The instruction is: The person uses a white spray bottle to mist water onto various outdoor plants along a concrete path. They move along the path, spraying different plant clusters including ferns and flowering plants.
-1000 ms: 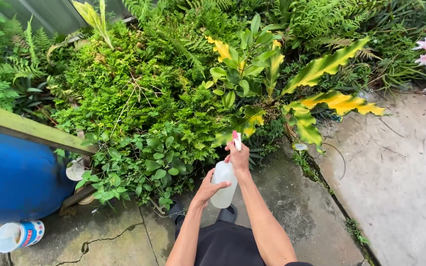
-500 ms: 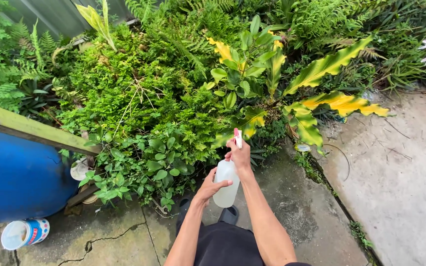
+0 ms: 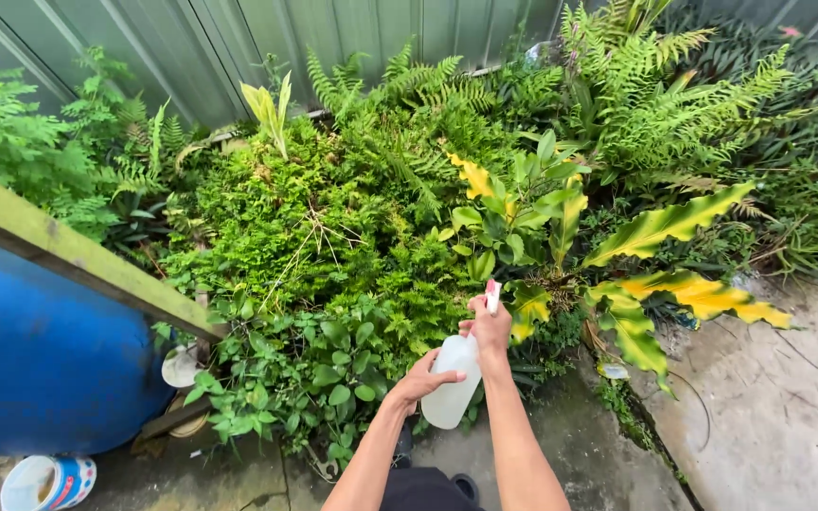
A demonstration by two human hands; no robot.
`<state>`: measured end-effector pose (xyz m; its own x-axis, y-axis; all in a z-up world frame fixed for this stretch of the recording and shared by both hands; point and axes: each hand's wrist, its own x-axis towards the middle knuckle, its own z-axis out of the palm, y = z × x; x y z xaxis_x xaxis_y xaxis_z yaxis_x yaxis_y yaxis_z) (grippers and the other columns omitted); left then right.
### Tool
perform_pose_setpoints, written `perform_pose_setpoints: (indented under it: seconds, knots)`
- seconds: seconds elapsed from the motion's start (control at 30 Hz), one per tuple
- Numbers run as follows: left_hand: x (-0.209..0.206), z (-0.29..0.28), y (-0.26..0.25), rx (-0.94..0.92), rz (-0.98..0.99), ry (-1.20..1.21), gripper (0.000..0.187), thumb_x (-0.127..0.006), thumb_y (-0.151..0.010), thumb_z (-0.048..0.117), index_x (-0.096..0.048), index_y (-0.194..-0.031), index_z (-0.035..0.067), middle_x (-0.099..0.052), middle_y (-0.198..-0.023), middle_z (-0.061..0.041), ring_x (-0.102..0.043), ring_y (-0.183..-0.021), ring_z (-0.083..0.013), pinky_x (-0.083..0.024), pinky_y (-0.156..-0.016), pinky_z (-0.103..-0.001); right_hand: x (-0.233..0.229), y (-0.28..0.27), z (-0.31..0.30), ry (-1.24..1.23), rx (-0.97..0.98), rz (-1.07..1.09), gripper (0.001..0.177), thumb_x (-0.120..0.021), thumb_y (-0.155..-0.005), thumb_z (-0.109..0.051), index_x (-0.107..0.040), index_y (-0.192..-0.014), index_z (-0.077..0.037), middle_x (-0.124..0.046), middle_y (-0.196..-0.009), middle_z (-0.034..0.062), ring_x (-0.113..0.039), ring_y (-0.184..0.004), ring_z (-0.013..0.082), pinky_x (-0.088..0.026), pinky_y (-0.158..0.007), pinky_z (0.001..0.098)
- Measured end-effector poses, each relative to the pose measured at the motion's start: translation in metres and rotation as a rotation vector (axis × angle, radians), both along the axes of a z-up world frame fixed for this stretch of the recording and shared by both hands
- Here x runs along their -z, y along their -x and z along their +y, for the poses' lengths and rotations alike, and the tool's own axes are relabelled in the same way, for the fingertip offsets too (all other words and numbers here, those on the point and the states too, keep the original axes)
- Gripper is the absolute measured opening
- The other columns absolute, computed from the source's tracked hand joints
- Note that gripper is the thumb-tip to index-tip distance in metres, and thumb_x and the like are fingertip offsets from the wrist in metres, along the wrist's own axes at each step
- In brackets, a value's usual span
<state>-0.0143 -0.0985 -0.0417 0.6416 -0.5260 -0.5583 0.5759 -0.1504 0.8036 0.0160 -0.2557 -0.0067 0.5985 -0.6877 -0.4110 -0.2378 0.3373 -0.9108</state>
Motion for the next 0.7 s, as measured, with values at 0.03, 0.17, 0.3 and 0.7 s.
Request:
perform_pose_setpoints:
  seconds: [0.03,0.17,0.3,0.7]
  knots:
    - [0.0,0.0,-0.006,0.028,0.008,-0.011,0.093,-0.093,-0.067,0.026,-0.043,-0.144,0.009,-0.058,-0.123,-0.022,-0.059,-0.114,-0.0325,-0.052,-0.095,-0.046,0.004,-0.006,-0.002,0.007,0.008,0.015,0.02,-0.067,-0.075,-0.017,-0.062,-0.09,-0.004,-0.067,-0.082,0.0161,-0.064,-0.044,0.0221,-0.058,-0.038,0.0332]
    - [-0.015,0.006,-0.024,0.1,-0.003,-0.044,0.097,-0.093,-0.069,0.032,-0.039,-0.146,0.009,-0.055,-0.128,-0.024,-0.053,-0.123,-0.0366,-0.044,-0.104,-0.051,-0.003,-0.019,0.003,0.05,0.04,0.056,0.018,-0.063,-0.078,-0.016,-0.063,-0.088,-0.001,-0.067,-0.078,0.0152,-0.062,-0.043,0.0208,-0.059,-0.039,0.0324]
    - [-0.004,0.014,-0.036,0.113,-0.008,-0.042,0.095,-0.093,-0.068,0.034,-0.041,-0.143,0.008,-0.055,-0.126,-0.025,-0.054,-0.12,-0.038,-0.047,-0.1,-0.052,0.002,-0.027,0.007,0.116,0.081,0.168,0.022,-0.064,-0.079,-0.021,-0.065,-0.065,-0.004,-0.063,-0.054,0.0129,-0.06,-0.038,0.019,-0.054,-0.035,0.0308]
    - [0.001,0.035,-0.071,0.145,0.006,-0.034,0.1,-0.095,-0.066,0.038,-0.04,-0.143,0.007,-0.056,-0.123,-0.026,-0.057,-0.115,-0.0384,-0.053,-0.093,-0.051,0.004,-0.054,0.03,0.198,0.099,0.202,0.028,-0.061,-0.078,-0.023,-0.064,-0.058,-0.004,-0.057,-0.045,0.0127,-0.058,-0.038,0.0185,-0.053,-0.04,0.0312]
